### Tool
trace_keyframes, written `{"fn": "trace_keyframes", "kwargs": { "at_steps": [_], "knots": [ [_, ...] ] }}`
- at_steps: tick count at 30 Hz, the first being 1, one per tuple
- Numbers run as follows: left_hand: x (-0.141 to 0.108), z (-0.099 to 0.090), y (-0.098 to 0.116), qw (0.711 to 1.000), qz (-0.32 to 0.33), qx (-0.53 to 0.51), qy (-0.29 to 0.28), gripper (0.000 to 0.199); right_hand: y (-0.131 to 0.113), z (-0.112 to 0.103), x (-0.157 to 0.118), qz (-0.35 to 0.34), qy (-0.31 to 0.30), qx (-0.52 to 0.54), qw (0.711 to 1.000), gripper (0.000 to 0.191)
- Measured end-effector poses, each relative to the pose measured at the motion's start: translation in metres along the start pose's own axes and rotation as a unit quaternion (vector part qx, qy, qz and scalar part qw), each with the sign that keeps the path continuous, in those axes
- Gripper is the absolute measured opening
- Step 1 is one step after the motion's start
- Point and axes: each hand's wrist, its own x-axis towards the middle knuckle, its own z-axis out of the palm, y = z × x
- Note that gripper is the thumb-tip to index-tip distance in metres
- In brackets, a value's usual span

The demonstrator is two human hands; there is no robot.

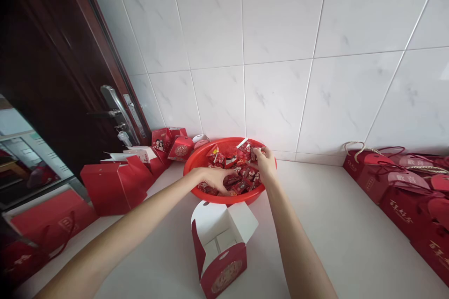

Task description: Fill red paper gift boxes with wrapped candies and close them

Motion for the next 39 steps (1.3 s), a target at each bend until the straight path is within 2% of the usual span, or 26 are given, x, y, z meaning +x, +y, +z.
{"fn": "trace_keyframes", "kwargs": {
  "at_steps": [2,4,8,13,16,18,23,28,32,36,39],
  "knots": [
    [-0.001,0.000,0.005,1.000,0.005,0.017,-0.023,0.096,0.001,0.001,0.000,0.002,0.005,0.011,1.000,0.023],
    [0.001,0.001,0.010,0.999,0.011,0.047,-0.013,0.101,0.001,0.002,0.000,0.004,0.010,0.016,1.000,0.023],
    [0.010,0.005,0.016,0.994,0.051,0.089,0.028,0.087,-0.001,0.004,-0.002,0.013,0.013,0.023,1.000,0.021],
    [0.019,0.002,0.008,0.987,0.073,0.016,0.139,0.051,-0.004,0.004,-0.005,0.015,0.022,0.032,0.999,0.019],
    [0.023,-0.004,0.000,0.972,0.080,-0.042,0.219,0.048,-0.005,0.004,-0.005,0.013,0.030,0.036,0.999,0.016],
    [0.026,-0.006,-0.006,0.961,0.083,-0.084,0.251,0.048,-0.005,0.004,-0.005,0.013,0.035,0.038,0.999,0.014],
    [0.034,-0.007,-0.019,0.948,0.085,-0.155,0.266,0.044,-0.006,0.004,-0.004,0.016,0.044,0.042,0.998,0.014],
    [0.036,-0.005,-0.023,0.941,0.096,-0.185,0.265,0.034,-0.006,0.005,-0.006,0.014,0.031,0.044,0.998,0.011],
    [0.034,-0.005,-0.022,0.940,0.094,-0.164,0.284,0.020,-0.006,0.004,-0.005,0.011,0.013,0.040,0.999,0.010],
    [0.032,-0.006,-0.021,0.940,0.066,-0.122,0.313,0.024,-0.006,0.004,-0.004,0.014,0.012,0.038,0.999,0.009],
    [0.029,-0.007,-0.018,0.930,0.039,-0.091,0.355,0.025,-0.006,0.004,-0.005,0.014,0.015,0.039,0.999,0.010]
  ]
}}
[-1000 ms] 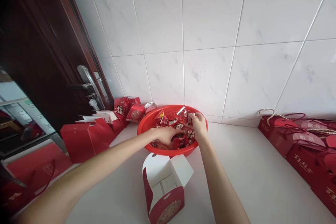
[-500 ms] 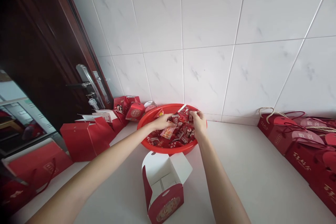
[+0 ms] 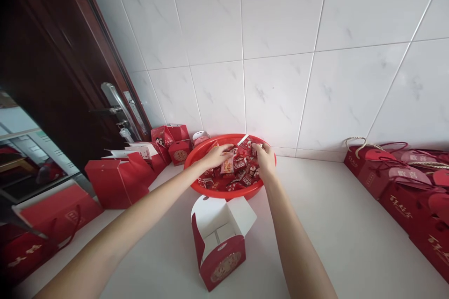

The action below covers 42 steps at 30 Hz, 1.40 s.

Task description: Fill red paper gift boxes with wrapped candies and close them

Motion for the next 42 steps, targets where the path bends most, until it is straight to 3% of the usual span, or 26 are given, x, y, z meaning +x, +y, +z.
{"fn": "trace_keyframes", "kwargs": {
  "at_steps": [3,5,8,10,12,18,24,32,42],
  "knots": [
    [-0.004,-0.004,0.009,0.999,0.009,0.028,0.023,0.035,0.000,0.000,-0.001,-0.002,0.007,-0.001,1.000,0.013],
    [-0.009,-0.006,0.017,0.999,0.036,0.028,-0.015,0.030,0.000,0.001,-0.001,-0.004,0.012,-0.003,1.000,0.013],
    [-0.016,-0.004,0.026,0.983,0.057,0.039,-0.170,0.028,0.001,0.000,0.000,-0.007,0.014,-0.006,1.000,0.013],
    [-0.020,0.001,0.029,0.959,0.030,0.066,-0.273,0.034,0.002,0.000,0.001,-0.009,0.013,-0.009,1.000,0.012],
    [-0.020,0.007,0.029,0.947,-0.009,0.074,-0.312,0.036,0.002,0.000,0.001,-0.011,0.012,-0.013,1.000,0.012],
    [-0.015,0.024,0.029,0.953,-0.053,0.038,-0.294,0.026,0.000,0.001,0.000,-0.009,0.015,-0.021,1.000,0.011],
    [-0.017,0.019,0.029,0.954,-0.052,-0.020,-0.293,0.037,-0.003,0.002,-0.002,-0.002,0.021,-0.019,1.000,0.011],
    [-0.007,0.007,0.028,0.967,-0.066,-0.168,-0.181,0.028,-0.004,0.003,-0.004,-0.006,0.027,-0.004,1.000,0.013],
    [-0.003,0.002,0.029,0.921,-0.175,-0.337,-0.084,0.020,-0.003,0.001,-0.002,-0.018,0.028,-0.003,0.999,0.014]
  ]
}}
